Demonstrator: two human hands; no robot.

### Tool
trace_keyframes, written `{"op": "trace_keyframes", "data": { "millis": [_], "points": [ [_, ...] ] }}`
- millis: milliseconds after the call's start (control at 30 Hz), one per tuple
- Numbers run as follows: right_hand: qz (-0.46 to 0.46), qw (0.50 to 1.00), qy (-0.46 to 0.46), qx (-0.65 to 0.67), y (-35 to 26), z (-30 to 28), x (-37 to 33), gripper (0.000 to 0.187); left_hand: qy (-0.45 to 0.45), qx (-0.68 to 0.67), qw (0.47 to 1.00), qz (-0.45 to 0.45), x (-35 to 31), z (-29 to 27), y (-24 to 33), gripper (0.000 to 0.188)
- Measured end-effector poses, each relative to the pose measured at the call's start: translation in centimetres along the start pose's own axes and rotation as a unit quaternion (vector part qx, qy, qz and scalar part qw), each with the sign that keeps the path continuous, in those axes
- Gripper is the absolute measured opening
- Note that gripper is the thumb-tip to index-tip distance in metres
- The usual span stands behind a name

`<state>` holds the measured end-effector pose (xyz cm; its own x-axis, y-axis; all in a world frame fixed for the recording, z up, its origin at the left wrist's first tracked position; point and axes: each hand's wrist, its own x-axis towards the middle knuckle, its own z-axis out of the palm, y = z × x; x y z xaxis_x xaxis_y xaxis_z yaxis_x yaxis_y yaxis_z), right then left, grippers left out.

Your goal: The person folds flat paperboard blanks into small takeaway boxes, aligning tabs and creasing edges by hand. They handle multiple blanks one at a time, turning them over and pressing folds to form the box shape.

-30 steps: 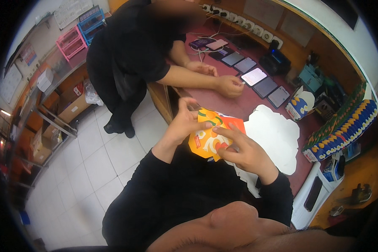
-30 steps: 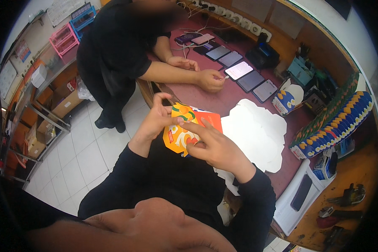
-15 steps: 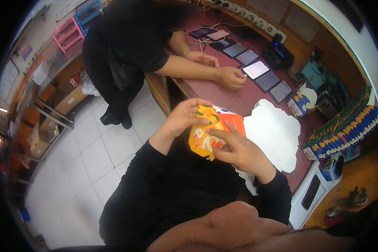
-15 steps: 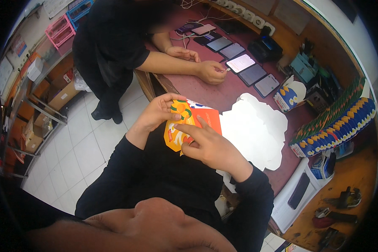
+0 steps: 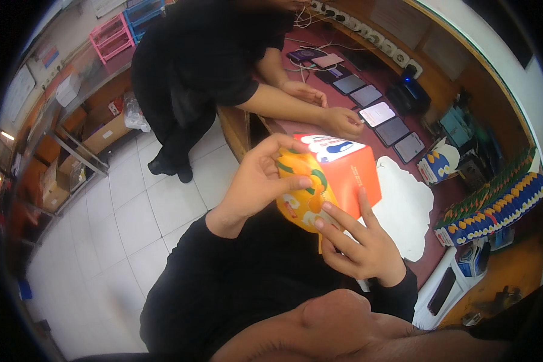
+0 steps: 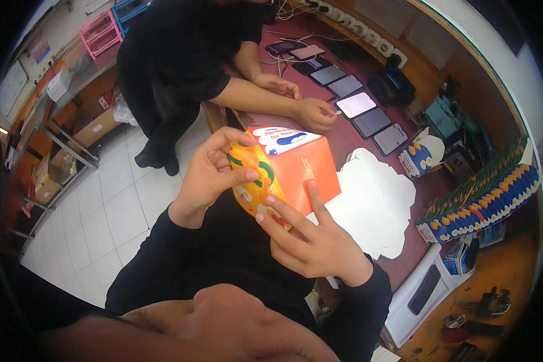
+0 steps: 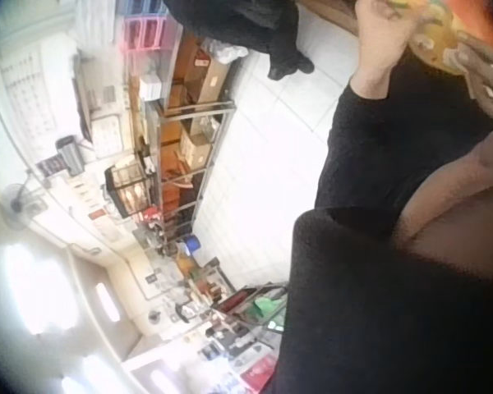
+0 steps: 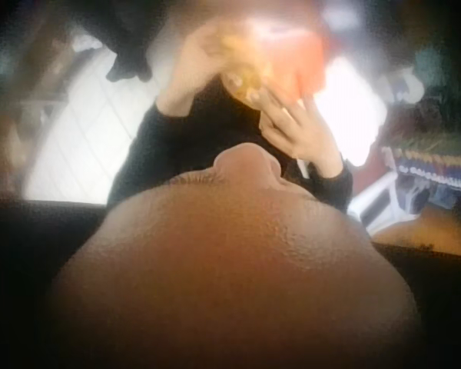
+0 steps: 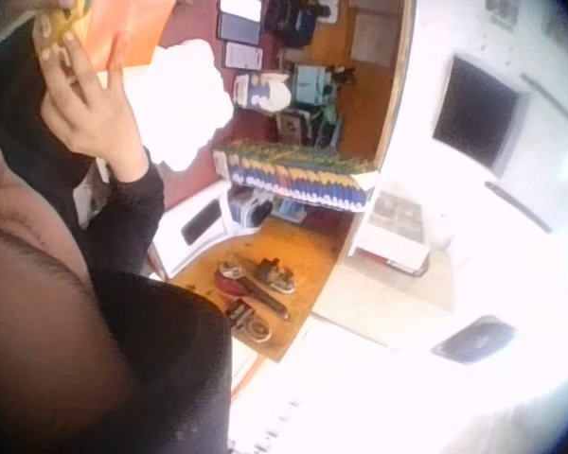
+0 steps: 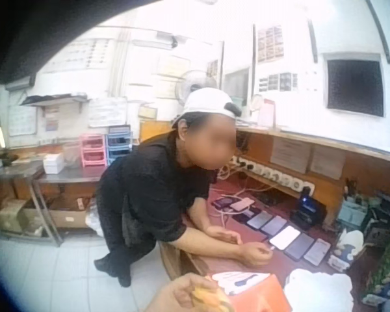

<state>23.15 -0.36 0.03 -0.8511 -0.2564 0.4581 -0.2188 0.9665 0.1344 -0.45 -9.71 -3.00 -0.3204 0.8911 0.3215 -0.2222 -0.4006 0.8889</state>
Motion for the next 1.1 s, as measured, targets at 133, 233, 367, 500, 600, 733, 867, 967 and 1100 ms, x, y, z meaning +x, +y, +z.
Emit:
{"op": "trace_keyframes", "data": {
  "millis": [133, 233, 367, 500, 600, 733, 867, 967, 1100],
  "points": [
    [-0.014, 0.999, -0.001, -0.034, -0.6, -0.9, -0.3, 0.012, -0.009, -0.047, 0.998, -0.05, 0.1, 0.8, 1.3, 0.054],
    [-0.013, 0.999, 0.01, -0.036, -1.0, -1.2, -0.4, 0.013, -0.023, -0.052, 0.997, -0.053, 0.3, 1.0, 1.9, 0.052],
    [-0.012, 0.998, 0.004, -0.06, -1.3, -1.3, -0.2, 0.011, -0.019, -0.036, 0.998, -0.05, -0.1, 0.8, 2.4, 0.044],
    [-0.023, 0.997, 0.01, -0.067, -1.2, -1.2, 0.0, 0.01, -0.014, -0.084, 0.996, -0.011, -0.5, 1.1, 1.7, 0.035],
    [-0.027, 0.997, 0.011, -0.071, -1.3, -1.2, 0.0, 0.009, 0.011, -0.107, 0.994, 0.029, -0.6, 1.6, -0.2, 0.025],
    [-0.025, 0.998, 0.01, -0.06, -1.7, -1.2, 0.1, 0.006, 0.069, -0.136, 0.988, 0.0, -0.3, 2.0, -3.1, 0.018],
    [0.01, 0.999, -0.002, -0.048, -1.6, -1.1, 0.2, 0.009, 0.119, 0.105, 0.983, 0.093, 0.3, 2.1, -4.3, 0.013],
    [0.062, 0.994, -0.013, -0.09, -0.7, -1.4, 0.1, 0.013, 0.094, 0.112, 0.983, 0.114, 0.3, 2.3, -3.5, 0.01],
    [0.102, 0.992, 0.023, -0.065, 0.2, -1.9, -0.2, 0.016, 0.073, 0.179, 0.964, 0.18, 0.0, 2.9, -1.9, 0.015]
  ]
}}
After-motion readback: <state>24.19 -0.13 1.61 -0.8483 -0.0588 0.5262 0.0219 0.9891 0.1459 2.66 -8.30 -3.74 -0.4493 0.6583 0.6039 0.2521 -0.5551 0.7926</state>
